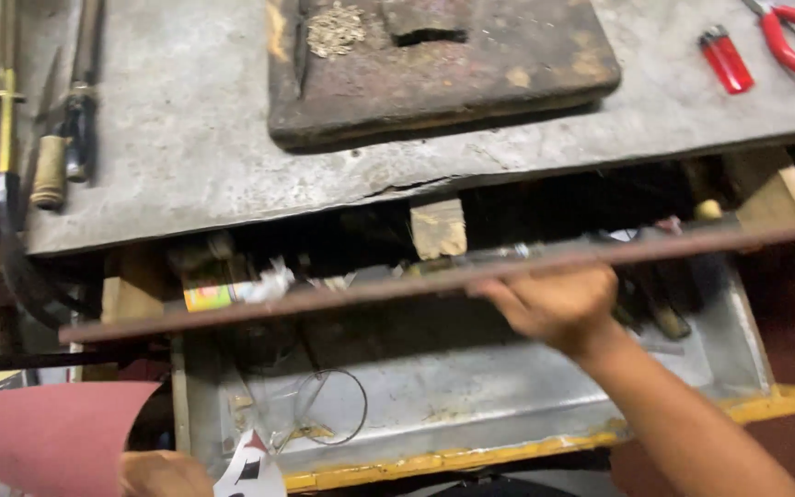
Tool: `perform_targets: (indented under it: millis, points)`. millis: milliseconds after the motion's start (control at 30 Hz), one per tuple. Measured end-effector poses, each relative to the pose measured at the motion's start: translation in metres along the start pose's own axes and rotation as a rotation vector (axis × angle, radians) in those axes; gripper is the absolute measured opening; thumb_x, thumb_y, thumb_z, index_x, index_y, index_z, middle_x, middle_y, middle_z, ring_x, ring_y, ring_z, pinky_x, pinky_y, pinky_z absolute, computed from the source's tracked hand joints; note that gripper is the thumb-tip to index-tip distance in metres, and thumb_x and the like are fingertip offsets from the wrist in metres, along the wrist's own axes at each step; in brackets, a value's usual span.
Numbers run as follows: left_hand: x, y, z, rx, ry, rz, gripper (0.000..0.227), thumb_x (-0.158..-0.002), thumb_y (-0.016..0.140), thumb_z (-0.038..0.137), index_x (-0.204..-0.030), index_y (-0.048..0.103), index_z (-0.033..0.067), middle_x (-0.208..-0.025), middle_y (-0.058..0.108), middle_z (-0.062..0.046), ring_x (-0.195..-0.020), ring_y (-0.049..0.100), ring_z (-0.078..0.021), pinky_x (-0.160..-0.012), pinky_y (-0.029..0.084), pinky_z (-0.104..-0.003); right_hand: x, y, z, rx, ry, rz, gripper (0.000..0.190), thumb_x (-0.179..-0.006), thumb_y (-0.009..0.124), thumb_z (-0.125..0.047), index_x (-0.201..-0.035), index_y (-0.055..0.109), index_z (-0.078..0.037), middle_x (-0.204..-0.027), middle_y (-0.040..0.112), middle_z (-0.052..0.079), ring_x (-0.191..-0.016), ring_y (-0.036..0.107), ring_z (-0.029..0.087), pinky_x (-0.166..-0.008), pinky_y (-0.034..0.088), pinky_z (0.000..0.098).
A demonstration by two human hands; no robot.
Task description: The person uses pliers to hold small metal jewelry components and sands them with a piece of sandpaper at a workshop bench.
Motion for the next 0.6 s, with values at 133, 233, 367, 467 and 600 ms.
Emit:
perform_targets:
  millis: [133, 233, 367, 467, 600]
  points:
    - [0.073, -0.068, -0.009, 1.081, 0.098, 0.246, 0.045, -0.086, 0.052, 0.019, -0.13, 0.059, 0.0196, -0.136, 0.062, -0.011, -0.13, 0.059, -0.0263, -0.111, 0.04, -0.057, -0.021, 0.039, 0.03, 0.024, 0.034, 0.087, 0.06, -0.098, 0.079, -0.041, -0.051, 0.045, -0.024, -0.039, 0.04, -0.003, -0.033, 0.044, 0.019, -0.038, 0.035, 0.0301]
    - [0.217, -0.251, -0.126, 2.55, -0.037, 1.11, 0.076, -0.065, 0.068, 0.006, -0.138, 0.047, 0.0018, -0.142, 0.056, -0.035, -0.139, 0.056, -0.0343, -0.118, 0.045, -0.04, 0.026, 0.098, 0.073, 0.007, 0.036, -0.086, 0.077, -0.097, 0.08, -0.061, -0.047, 0.037, -0.024, -0.041, 0.028, -0.006, -0.04, 0.029, 0.006, -0.038, 0.022, 0.0285]
    - [0.234, -0.31, -0.138, 2.674, 0.253, 0.983, 0.076, -0.06, 0.081, 0.012, -0.132, 0.06, -0.001, -0.133, 0.064, -0.023, -0.131, 0.059, -0.0271, -0.109, 0.048, -0.034, -0.008, 0.033, 0.074, -0.52, 0.376, -0.539, 0.031, -0.09, 0.081, -0.039, -0.073, 0.076, -0.014, -0.05, 0.056, 0.002, -0.05, 0.045, 0.009, -0.053, 0.039, 0.0314]
    - [0.233, -0.338, -0.141, 2.631, 0.244, 0.908, 0.067, -0.063, 0.084, 0.02, -0.124, 0.067, -0.0009, -0.124, 0.071, -0.021, -0.124, 0.066, -0.0285, -0.101, 0.059, -0.036, 0.015, 0.022, 0.074, -0.432, 0.429, -0.746, 0.026, -0.091, 0.079, -0.033, -0.082, 0.077, -0.008, -0.062, 0.07, 0.008, -0.05, 0.056, 0.019, -0.056, 0.045, 0.0383]
    - [0.215, -0.351, -0.144, 2.372, 0.643, 0.78, 0.066, -0.079, 0.081, 0.021, -0.139, 0.059, 0.0041, -0.139, 0.066, -0.012, -0.129, 0.063, -0.0219, -0.106, 0.055, -0.033, 0.068, 0.034, 0.059, -0.132, 0.514, -1.167, 0.029, -0.096, 0.061, -0.033, -0.118, 0.073, -0.02, -0.107, 0.075, 0.011, -0.101, 0.07, 0.038, -0.079, 0.056, 0.0518]
Point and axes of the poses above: each hand's wrist, its own x-axis away from the middle knuckle, its own y-axis out of the palm, z = x × y, the point moved 1 cm from there along -x, towards the middle knuckle
